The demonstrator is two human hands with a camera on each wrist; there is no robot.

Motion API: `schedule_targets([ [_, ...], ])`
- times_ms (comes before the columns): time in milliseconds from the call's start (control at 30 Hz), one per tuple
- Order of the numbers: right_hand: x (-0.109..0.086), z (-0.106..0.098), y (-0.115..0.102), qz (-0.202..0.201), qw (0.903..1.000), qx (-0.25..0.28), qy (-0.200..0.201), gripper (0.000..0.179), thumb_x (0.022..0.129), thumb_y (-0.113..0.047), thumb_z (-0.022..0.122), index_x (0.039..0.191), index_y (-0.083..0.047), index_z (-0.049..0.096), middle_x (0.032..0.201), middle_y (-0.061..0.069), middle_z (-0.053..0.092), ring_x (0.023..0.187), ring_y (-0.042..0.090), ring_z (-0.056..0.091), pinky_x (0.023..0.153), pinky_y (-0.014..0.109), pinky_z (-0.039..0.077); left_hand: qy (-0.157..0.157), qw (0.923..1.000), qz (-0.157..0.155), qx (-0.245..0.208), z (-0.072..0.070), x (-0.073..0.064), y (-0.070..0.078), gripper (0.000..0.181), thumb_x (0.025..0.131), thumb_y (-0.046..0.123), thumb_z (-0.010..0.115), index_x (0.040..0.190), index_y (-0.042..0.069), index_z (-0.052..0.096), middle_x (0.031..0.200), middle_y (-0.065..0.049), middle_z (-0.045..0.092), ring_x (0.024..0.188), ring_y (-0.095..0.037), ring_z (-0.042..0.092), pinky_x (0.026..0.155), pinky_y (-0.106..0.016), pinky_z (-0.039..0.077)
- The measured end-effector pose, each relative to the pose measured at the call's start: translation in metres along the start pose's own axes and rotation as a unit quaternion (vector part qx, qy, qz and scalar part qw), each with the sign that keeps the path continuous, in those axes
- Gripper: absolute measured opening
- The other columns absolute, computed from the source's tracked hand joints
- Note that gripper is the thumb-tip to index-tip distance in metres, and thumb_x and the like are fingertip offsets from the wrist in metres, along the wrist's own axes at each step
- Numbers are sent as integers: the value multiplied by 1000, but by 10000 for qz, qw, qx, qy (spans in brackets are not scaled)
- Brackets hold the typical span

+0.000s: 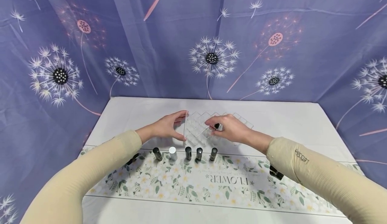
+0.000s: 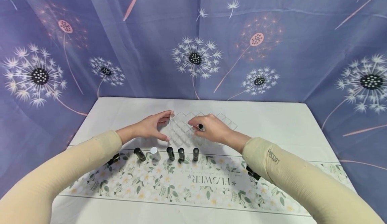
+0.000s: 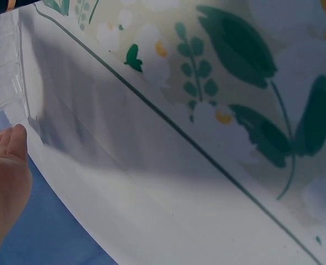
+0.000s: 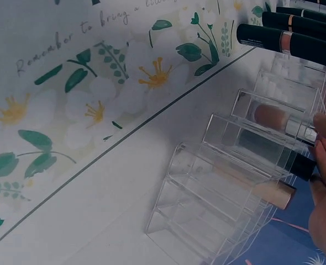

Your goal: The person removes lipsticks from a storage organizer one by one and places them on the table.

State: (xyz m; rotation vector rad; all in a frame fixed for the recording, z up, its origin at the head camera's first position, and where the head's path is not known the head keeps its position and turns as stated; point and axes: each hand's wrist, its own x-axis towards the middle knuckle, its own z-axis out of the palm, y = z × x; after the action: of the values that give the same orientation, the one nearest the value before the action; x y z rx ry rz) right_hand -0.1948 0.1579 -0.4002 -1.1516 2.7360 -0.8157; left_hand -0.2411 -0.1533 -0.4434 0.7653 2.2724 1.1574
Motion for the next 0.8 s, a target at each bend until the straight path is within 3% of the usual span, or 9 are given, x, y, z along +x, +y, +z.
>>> schedule_targets([
  [367,3,-1,2,-375,9986,-360,-47,32,95,2,77,127,-3,76,107,5,78,100,20,75,88,40,64,-6,9999,124,-45,0,0,-1,116,84,16,95,170,2,18,174,-18,29,158,-37,34,129,-43,35],
  [733,6,-3,3,-639,9967,-489,-65,29,94,5,77,122,-6,78,103,5,78,91,16,73,80,36,63,10,10000,-2,-14,1,0,-1,117,82,16,96,171,6,20,174,-14,30,158,-34,35,129,-41,35],
  [800,7,-3,4,-753,9960,-479,-52,29,94,7,77,120,-5,78,100,5,77,87,14,72,91,39,64,9,10000,11,-34,1,0,-1,117,83,16,96,171,6,20,174,-15,30,158,-35,35,129,-42,34],
])
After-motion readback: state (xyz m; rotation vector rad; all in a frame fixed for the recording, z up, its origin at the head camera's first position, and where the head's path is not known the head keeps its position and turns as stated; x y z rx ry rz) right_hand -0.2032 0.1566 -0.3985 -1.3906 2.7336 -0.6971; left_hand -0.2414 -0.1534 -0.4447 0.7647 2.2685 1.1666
